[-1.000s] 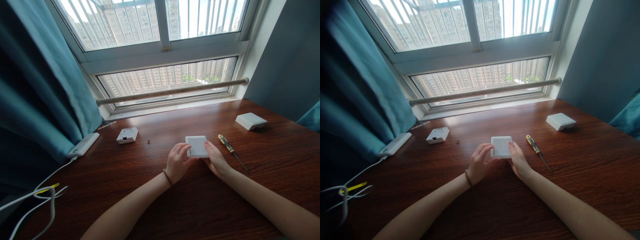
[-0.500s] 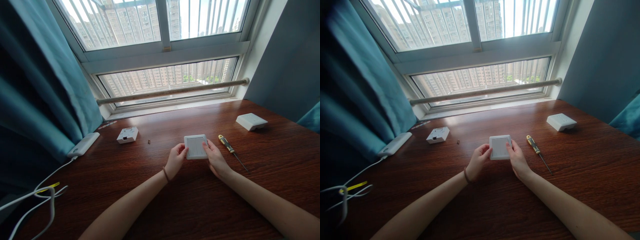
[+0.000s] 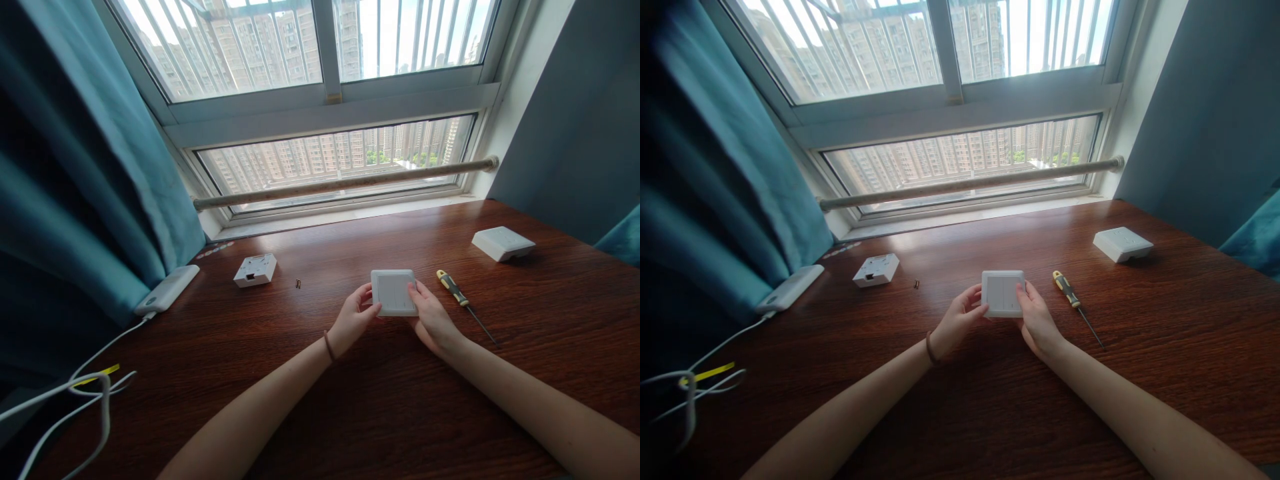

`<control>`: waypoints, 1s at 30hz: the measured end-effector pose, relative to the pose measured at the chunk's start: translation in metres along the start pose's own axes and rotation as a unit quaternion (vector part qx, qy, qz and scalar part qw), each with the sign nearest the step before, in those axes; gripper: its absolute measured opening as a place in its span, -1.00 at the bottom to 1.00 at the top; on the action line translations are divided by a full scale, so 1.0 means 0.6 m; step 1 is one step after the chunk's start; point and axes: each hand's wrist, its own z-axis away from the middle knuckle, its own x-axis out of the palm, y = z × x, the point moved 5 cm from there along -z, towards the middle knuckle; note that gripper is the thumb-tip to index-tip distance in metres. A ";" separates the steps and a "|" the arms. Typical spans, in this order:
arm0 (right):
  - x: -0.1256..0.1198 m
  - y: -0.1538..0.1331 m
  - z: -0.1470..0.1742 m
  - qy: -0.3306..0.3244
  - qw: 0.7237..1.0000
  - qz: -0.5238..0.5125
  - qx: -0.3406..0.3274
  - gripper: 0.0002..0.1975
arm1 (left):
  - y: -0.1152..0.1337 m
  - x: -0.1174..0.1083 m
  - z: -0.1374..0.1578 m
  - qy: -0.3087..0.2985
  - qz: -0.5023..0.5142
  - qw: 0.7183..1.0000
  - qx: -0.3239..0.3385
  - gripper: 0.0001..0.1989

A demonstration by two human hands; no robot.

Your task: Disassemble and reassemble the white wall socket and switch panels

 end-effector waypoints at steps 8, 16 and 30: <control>0.002 0.001 0.002 -0.014 1.000 -0.011 0.020 -0.81 | -0.006 -0.001 0.002 -0.008 0.101 0.994 -0.036 -0.51; 0.011 -0.003 0.005 -0.030 0.998 -0.016 0.058 -0.85 | -0.009 -0.002 0.004 -0.011 0.204 0.971 -0.123 -0.62; 0.008 -0.003 0.006 -0.026 0.996 0.014 0.080 -0.86 | 0.020 -0.031 -0.007 0.084 0.156 0.981 -0.075 -0.61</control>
